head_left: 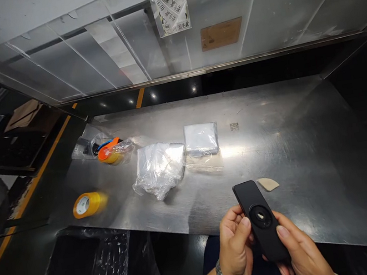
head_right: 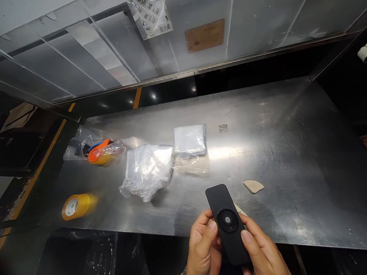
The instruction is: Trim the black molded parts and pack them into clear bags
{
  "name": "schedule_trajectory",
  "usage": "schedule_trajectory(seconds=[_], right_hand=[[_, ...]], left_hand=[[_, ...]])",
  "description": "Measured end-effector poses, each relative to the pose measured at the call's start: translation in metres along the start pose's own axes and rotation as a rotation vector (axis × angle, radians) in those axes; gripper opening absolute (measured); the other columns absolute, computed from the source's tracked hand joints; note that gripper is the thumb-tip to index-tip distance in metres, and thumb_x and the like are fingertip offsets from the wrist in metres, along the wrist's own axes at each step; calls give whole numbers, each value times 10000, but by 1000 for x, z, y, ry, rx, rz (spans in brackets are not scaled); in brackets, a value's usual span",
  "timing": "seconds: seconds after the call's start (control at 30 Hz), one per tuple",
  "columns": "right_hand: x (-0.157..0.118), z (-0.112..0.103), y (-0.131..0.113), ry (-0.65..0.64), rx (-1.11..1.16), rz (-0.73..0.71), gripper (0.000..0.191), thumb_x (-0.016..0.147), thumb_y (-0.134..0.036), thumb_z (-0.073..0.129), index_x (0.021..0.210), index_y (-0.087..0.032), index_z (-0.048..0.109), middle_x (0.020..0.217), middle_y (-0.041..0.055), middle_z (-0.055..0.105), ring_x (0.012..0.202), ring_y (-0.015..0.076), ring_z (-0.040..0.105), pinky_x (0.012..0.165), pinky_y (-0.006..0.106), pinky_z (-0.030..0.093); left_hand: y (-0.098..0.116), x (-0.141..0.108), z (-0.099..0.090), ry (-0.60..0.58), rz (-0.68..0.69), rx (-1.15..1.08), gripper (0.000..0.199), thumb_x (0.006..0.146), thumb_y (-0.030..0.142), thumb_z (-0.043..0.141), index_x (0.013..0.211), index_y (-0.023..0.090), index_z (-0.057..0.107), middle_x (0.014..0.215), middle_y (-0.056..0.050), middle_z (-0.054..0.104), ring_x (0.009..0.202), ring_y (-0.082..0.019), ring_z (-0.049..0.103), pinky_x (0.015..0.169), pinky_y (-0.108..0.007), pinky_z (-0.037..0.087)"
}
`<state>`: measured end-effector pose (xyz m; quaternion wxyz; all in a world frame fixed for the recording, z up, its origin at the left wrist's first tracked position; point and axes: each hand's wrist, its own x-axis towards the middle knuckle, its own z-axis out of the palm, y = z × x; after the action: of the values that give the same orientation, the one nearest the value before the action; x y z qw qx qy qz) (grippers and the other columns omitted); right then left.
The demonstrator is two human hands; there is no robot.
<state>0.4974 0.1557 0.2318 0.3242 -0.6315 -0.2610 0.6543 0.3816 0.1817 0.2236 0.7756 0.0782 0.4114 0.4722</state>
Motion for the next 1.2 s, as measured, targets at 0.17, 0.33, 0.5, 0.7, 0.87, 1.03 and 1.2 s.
schedule_trajectory(seconds=[0.17,0.33,0.5,0.7,0.87,1.03,1.2], right_hand=[[6,-6,9,33,-129,-112,527,861,-542,414,1243,-181,380,718,34,663,477,129,574,439,224,466],[20,-17,27,125,-628,-652,386,878,-279,500,1249,-243,400,1104,59,628,960,183,629,823,284,530],[33,-18,32,231,-933,-1174,388,849,-184,534,1228,-138,466,1270,156,477,1124,249,510,878,362,485],[30,-11,20,418,-889,-1238,684,753,-233,676,1342,-82,363,1043,147,546,1001,271,508,800,396,445],[27,-2,17,477,-899,-1249,826,709,-188,716,1405,-111,277,1020,127,541,962,259,511,773,374,442],[38,6,26,464,-959,-1199,772,740,-207,687,1397,-103,296,1026,137,547,971,265,517,793,395,447],[76,6,65,222,-1104,-902,630,797,-337,611,1339,-124,371,1082,137,547,979,249,519,792,394,497]], left_hand=[[5,4,-4,-76,15,74,330,792,248,597,1094,115,588,906,-95,619,800,-148,534,745,-269,403],[0,9,-17,-32,247,332,519,757,301,657,1234,174,497,1153,-114,561,953,-186,521,857,-313,405],[-4,13,-28,-161,227,279,617,686,240,729,1245,236,469,1178,-86,584,1096,-240,521,986,-395,356],[9,22,-34,-320,14,-187,607,658,156,671,1232,217,486,1214,-119,600,1122,-293,541,1003,-484,321],[17,25,-39,-388,-106,-329,659,633,97,598,1267,214,462,1261,-131,569,1184,-327,497,1055,-538,224],[13,33,-47,-251,-119,-267,548,707,230,602,1239,204,473,1231,-124,577,1122,-310,541,1040,-515,280],[-19,79,-85,160,78,226,325,787,294,564,1089,183,513,1040,-80,610,1029,-227,553,975,-399,367]])
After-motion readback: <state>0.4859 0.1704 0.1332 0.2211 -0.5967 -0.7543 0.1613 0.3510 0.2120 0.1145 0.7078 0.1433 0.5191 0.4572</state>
